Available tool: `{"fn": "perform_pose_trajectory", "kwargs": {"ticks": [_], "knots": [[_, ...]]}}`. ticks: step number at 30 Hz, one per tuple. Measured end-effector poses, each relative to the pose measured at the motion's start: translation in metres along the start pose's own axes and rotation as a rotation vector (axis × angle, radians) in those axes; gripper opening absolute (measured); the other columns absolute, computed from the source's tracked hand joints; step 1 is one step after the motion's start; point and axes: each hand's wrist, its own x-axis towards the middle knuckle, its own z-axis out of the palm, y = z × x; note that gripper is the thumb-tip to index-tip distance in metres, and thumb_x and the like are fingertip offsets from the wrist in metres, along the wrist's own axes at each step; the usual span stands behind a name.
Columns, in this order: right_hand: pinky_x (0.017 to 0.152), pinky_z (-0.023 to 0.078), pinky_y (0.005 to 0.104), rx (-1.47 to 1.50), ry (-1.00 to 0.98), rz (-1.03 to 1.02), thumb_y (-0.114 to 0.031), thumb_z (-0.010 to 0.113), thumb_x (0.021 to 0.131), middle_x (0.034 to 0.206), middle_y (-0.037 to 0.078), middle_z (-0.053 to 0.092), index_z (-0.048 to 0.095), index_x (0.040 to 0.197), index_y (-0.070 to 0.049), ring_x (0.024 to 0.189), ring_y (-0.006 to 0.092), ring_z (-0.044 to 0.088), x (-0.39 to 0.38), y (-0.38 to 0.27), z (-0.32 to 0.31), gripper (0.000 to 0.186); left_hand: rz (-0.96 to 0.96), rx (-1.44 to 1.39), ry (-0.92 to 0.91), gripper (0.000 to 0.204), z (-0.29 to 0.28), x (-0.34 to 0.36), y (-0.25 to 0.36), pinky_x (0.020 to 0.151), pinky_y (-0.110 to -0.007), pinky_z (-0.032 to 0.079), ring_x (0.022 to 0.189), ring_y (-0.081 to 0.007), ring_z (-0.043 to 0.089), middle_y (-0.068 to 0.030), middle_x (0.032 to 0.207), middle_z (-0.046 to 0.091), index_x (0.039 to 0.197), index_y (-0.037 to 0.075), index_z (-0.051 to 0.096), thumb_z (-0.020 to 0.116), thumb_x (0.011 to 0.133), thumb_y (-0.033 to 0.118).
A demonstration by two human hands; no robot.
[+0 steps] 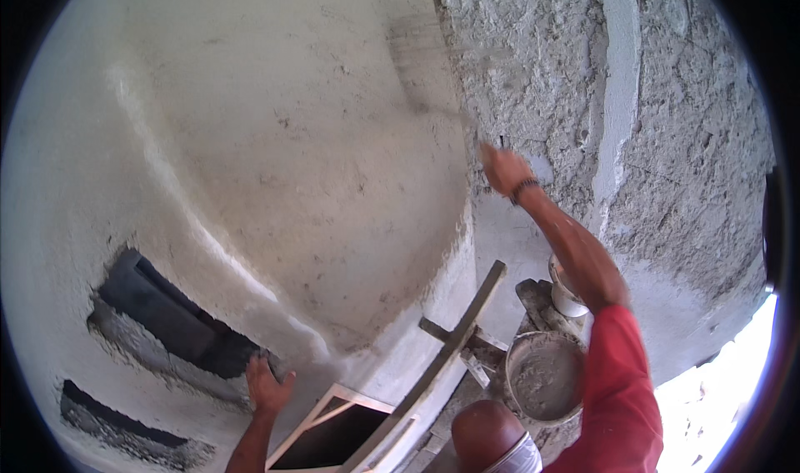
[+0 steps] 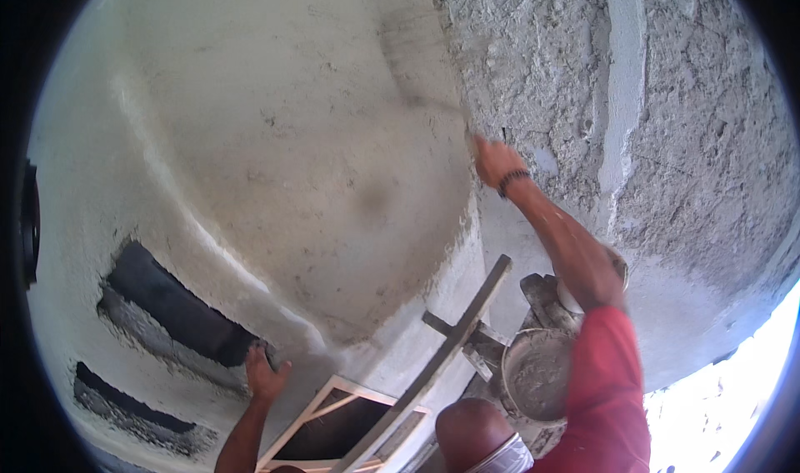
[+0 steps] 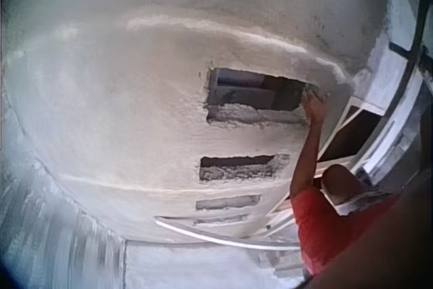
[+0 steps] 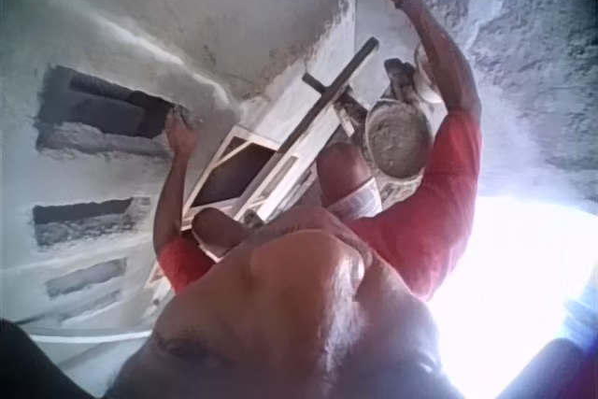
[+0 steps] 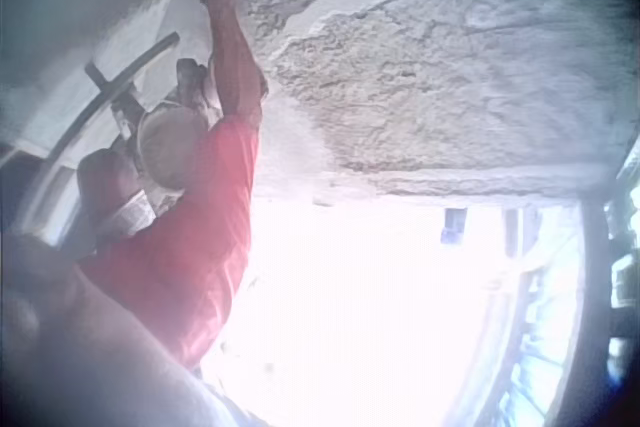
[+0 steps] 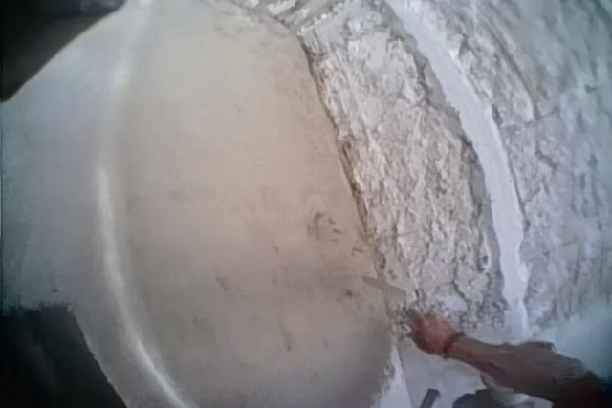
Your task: The person applies wet plaster to the edges of a window frame and the adjacent wall using a trowel, taking the material from a small hand-held bucket.
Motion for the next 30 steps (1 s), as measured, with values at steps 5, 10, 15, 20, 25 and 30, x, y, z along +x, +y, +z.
{"fn": "perform_pose_trajectory", "kwargs": {"ticks": [5, 10, 15, 20, 25, 30], "knots": [[0.071, 0.052, 0.0464, 0.248, -0.391, 0.052, -0.010, 0.059, 0.084, 0.091, 0.025, 0.065, 0.044, 0.132, -0.009, 0.084, 0.0452, 0.063, -0.118, 0.010, -0.091, 0.050, -0.015, 0.010, -0.007, 0.079, -0.014, -0.007, 0.007, 0.114, -0.050, 0.023, 0.133, -0.0427, 0.033, -0.0279, 0.141, 0.038, 0.131, -0.005, 0.043, 0.078, 0.070, 0.033], [0.075, 0.053, 0.0399, 0.350, -0.730, 0.101, -0.016, 0.061, 0.086, 0.093, 0.012, 0.067, 0.052, 0.126, -0.010, 0.085, 0.0345, 0.066, -0.260, 0.054, -0.182, 0.042, 0.049, 0.034, -0.018, 0.079, -0.010, 0.005, 0.009, 0.115, -0.052, 0.019, 0.134, -0.0418, 0.032, -0.0285, 0.143, 0.035, 0.132, -0.006, 0.041, 0.077, 0.072, 0.030], [0.080, 0.052, 0.0400, -0.014, -1.365, 0.273, -0.023, 0.054, 0.091, 0.101, 0.010, 0.064, 0.057, 0.114, -0.011, 0.094, 0.0276, 0.064, -0.293, 0.038, -0.272, 0.026, 0.094, 0.034, 0.025, 0.073, -0.004, 0.021, 0.001, 0.116, -0.051, 0.019, 0.132, -0.0425, 0.035, -0.0286, 0.140, 0.039, 0.131, -0.007, 0.041, 0.074, 0.077, 0.029], [0.080, 0.054, 0.0413, -0.073, -1.552, 0.100, -0.027, 0.046, 0.095, 0.096, 0.011, 0.064, 0.061, 0.101, -0.007, 0.090, 0.0253, 0.065, -0.356, 0.065, -0.207, 0.026, 0.008, 0.075, -0.074, 0.069, 0.013, 0.006, 0.000, 0.108, -0.048, 0.030, 0.125, -0.0427, 0.041, -0.0268, 0.133, 0.047, 0.133, -0.006, 0.040, 0.071, 0.082, 0.027], [0.046, 0.051, 0.0336, 0.087, -1.701, 0.886, -0.021, 0.051, 0.092, 0.075, 0.011, 0.062, 0.060, 0.093, 0.000, 0.061, 0.0215, 0.063, -0.340, 0.011, -0.195, 0.023, 0.054, 0.043, -0.023, 0.068, 0.005, 0.002, 0.010, 0.102, -0.047, 0.035, 0.121, -0.0417, 0.045, -0.0255, 0.132, 0.049, 0.135, -0.005, 0.040, 0.071, 0.082, 0.025], [0.043, 0.049, 0.0332, 0.483, -1.713, 1.015, -0.026, 0.058, 0.089, 0.066, 0.007, 0.057, 0.059, 0.089, -0.002, 0.052, 0.0170, 0.057, -0.375, 0.023, -0.183, 0.024, 0.085, 0.041, -0.008, 0.067, 0.006, 0.006, 0.004, 0.102, -0.046, 0.035, 0.122, -0.0413, 0.045, -0.0252, 0.134, 0.047, 0.133, -0.006, 0.041, 0.071, 0.082, 0.025]]}}
